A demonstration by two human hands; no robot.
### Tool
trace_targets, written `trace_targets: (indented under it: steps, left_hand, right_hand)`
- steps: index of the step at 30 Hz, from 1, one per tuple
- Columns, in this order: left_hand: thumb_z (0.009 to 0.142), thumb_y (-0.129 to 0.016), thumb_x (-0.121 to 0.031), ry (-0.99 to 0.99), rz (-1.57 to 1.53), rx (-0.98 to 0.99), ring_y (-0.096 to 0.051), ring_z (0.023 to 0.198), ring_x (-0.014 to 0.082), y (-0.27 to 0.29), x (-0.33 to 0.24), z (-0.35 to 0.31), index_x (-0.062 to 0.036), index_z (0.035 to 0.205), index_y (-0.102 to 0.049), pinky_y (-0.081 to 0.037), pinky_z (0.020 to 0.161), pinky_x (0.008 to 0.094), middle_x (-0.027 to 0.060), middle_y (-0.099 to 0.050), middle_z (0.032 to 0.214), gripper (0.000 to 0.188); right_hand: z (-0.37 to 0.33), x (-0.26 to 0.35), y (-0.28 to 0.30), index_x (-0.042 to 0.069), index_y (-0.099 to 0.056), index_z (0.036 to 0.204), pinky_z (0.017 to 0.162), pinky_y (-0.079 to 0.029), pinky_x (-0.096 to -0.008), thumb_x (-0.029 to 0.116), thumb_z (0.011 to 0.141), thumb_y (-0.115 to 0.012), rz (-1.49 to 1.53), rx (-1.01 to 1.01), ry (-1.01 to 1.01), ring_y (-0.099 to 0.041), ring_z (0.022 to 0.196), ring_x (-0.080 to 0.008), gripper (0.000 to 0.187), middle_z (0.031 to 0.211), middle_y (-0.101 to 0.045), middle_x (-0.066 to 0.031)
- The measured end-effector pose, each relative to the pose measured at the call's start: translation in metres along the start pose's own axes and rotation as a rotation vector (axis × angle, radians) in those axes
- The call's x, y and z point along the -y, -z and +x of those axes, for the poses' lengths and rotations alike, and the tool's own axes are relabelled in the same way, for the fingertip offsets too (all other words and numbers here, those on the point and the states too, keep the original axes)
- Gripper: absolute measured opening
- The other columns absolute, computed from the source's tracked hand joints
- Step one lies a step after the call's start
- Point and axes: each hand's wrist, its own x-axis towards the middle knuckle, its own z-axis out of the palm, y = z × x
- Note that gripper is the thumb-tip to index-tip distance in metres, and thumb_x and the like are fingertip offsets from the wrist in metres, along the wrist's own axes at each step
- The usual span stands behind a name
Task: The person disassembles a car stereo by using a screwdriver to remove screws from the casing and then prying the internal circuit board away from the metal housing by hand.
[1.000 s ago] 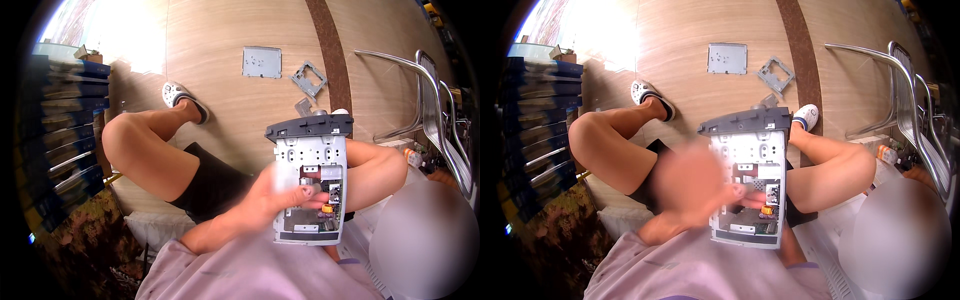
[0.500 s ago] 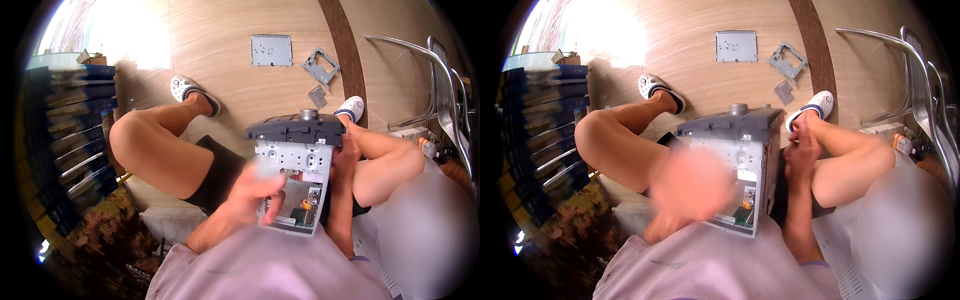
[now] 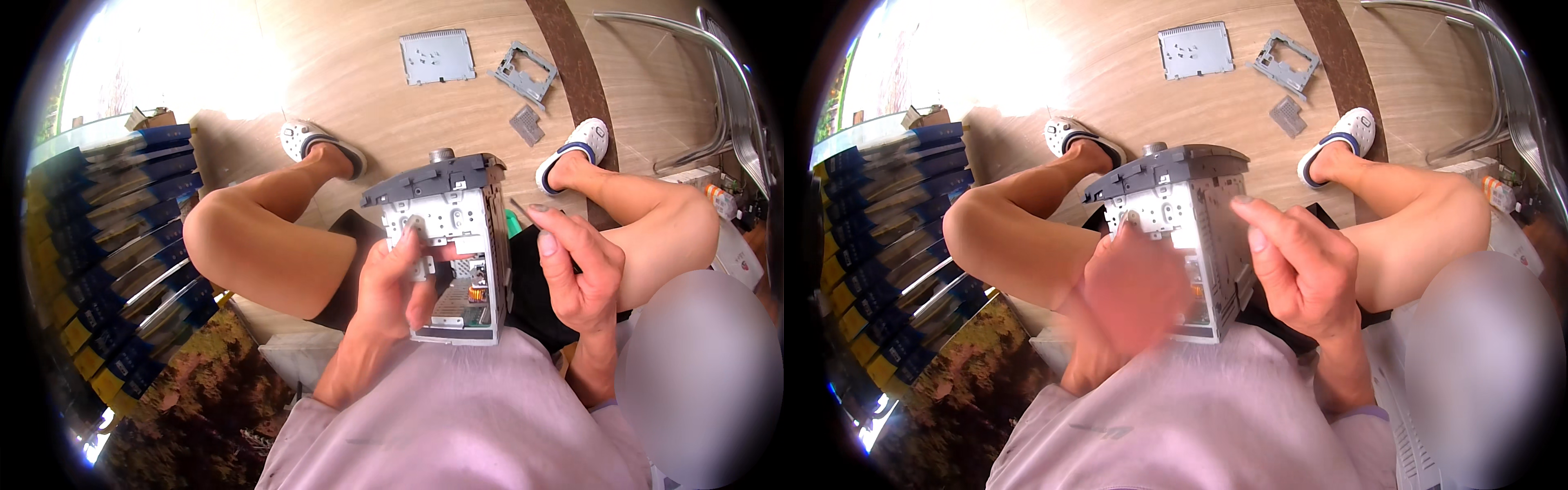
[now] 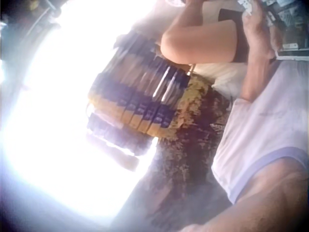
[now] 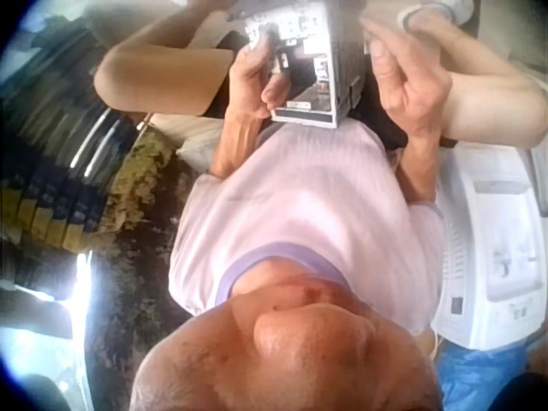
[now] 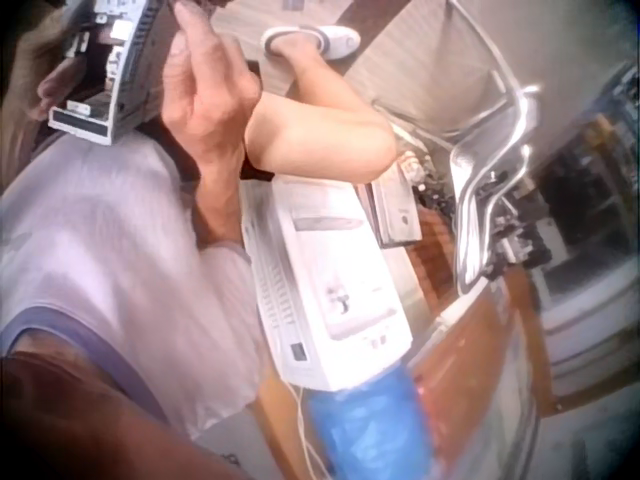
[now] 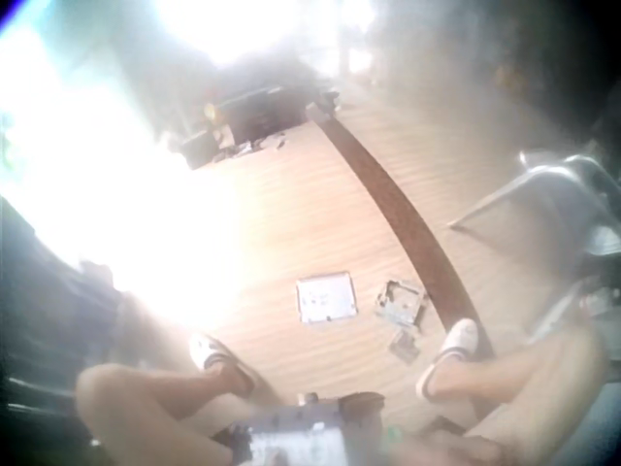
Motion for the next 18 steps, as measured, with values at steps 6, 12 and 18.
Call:
trace_targets:
  steps: [6,12,18]
  left_hand:
    - [0.107,-0.051,-0.043,0.044,0.038,0.024,-0.043,0.034,0.0107,-0.003,0.006,-0.004,0.0052,0.112,-0.065,-0.037,0.035,0.0243,0.0152,-0.062,0.075,0.050]
    - [0.107,-0.051,-0.040,0.067,0.049,0.038,-0.042,0.034,0.0093,-0.008,0.007,-0.005,0.0062,0.116,-0.063,-0.038,0.035,0.0236,0.0179,-0.064,0.085,0.049]
    - [0.107,-0.050,-0.038,0.077,0.038,0.043,-0.041,0.034,0.0080,-0.008,0.007,-0.002,0.0072,0.120,-0.061,-0.039,0.034,0.0228,0.0205,-0.065,0.095,0.048]
  right_hand:
    - [0.016,0.007,0.012,0.002,-0.072,0.119,0.050,-0.046,-0.0323,-0.003,0.090,-0.065,-0.078,0.040,0.136,-0.055,0.054,-0.0184,0.029,0.071,-0.061,-0.0076]
    - [0.010,0.000,0.016,0.004,-0.072,0.120,0.051,-0.048,-0.0335,-0.002,0.090,-0.066,-0.108,0.117,0.038,-0.058,0.055,-0.0202,0.032,0.070,-0.061,-0.0092]
    - [0.007,-0.008,0.009,0.000,-0.070,0.120,0.053,-0.045,-0.0314,0.001,0.097,-0.063,-0.064,0.100,0.012,-0.057,0.056,-0.0183,0.024,0.074,-0.064,-0.0102]
